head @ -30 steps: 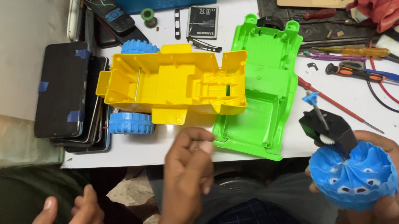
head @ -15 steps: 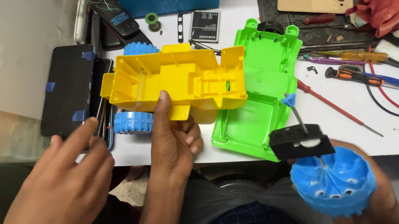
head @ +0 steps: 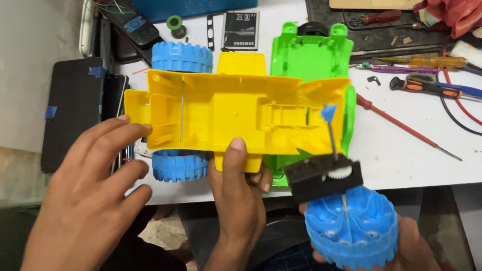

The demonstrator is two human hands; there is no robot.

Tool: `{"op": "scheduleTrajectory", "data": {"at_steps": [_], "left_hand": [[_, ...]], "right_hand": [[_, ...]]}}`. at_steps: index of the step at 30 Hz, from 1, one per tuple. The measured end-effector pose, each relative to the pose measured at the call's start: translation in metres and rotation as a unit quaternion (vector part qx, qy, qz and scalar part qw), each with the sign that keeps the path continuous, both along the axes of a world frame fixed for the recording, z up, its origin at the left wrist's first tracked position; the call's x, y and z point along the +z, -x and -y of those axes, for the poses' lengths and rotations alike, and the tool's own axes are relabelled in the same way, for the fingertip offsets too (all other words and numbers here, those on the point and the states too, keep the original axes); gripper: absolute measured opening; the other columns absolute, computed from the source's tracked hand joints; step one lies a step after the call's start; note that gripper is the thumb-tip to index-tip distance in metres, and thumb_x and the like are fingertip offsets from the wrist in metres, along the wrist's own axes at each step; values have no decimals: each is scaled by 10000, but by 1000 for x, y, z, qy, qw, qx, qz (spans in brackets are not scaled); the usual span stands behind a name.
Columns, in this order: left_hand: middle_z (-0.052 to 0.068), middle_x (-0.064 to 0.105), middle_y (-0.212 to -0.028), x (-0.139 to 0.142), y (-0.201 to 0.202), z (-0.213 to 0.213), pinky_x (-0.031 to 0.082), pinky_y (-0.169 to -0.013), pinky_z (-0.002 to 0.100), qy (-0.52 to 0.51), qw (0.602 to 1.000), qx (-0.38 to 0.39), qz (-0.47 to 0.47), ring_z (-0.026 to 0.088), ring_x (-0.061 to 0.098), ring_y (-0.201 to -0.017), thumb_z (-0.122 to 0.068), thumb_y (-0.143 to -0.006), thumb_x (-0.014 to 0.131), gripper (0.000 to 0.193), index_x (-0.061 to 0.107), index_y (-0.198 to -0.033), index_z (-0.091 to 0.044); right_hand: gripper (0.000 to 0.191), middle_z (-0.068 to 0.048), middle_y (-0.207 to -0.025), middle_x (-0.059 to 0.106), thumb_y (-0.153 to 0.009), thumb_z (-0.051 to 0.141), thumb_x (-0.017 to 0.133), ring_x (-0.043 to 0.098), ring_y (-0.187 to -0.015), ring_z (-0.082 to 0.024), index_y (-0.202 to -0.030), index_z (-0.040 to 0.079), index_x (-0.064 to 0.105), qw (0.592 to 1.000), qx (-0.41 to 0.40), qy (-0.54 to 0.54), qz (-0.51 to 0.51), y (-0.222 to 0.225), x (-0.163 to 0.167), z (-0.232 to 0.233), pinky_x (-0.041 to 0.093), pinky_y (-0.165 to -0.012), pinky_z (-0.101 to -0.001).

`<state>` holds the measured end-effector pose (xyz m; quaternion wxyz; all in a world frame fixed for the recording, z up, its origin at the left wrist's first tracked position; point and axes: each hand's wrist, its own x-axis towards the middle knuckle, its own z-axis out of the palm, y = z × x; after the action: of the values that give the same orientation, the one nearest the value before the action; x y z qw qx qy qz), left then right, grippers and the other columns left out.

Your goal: The person uses a red screwdriver to remove screws from a yellow and green toy truck. They separate the yellow upper body from the green base, then remove the blue wheels and the internal motor assembly. The parts are placed on the workbench.

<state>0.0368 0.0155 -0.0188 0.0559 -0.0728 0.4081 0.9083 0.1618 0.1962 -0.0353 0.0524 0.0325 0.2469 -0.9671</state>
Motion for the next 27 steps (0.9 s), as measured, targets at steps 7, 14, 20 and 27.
{"op": "scheduleTrajectory", "data": {"at_steps": [7,14,20,27], "left_hand": [[13,563,-844,-6,-27,-6,390,-550,258,53,994,-8,-95,76,481,-672,-306,-1039,542,287,569,-1111,-29],[0,554,-816,15,-38,-9,385,-570,255,62,993,-6,-100,69,468,-661,-330,-1062,551,301,579,-1067,-31],[1,557,-792,-34,-56,-5,377,-570,264,24,995,19,-98,73,470,-663,-335,-1086,545,317,594,-1034,-26],[46,528,-1019,81,-26,4,336,-748,335,149,972,3,-183,159,409,-908,-261,-987,584,261,637,-953,-8]], "right_hand": [[773,-307,-1497,497,-1077,507,556,587,-1275,-413,-1590,-21,320,999,-38,32,-17,9,9,18,525,-1011,-560],[644,-207,-1508,511,-1099,451,460,580,-1294,-391,-1597,67,320,999,-36,5,-6,15,19,37,513,-1010,-496],[644,-175,-1521,488,-1094,458,443,561,-1303,-338,-1606,95,298,997,-61,-37,8,15,20,38,491,-1048,-512],[612,-165,-1520,488,-1113,436,418,560,-1295,-327,-1609,97,301,994,-81,-66,21,14,24,40,493,-1024,-511]]}}
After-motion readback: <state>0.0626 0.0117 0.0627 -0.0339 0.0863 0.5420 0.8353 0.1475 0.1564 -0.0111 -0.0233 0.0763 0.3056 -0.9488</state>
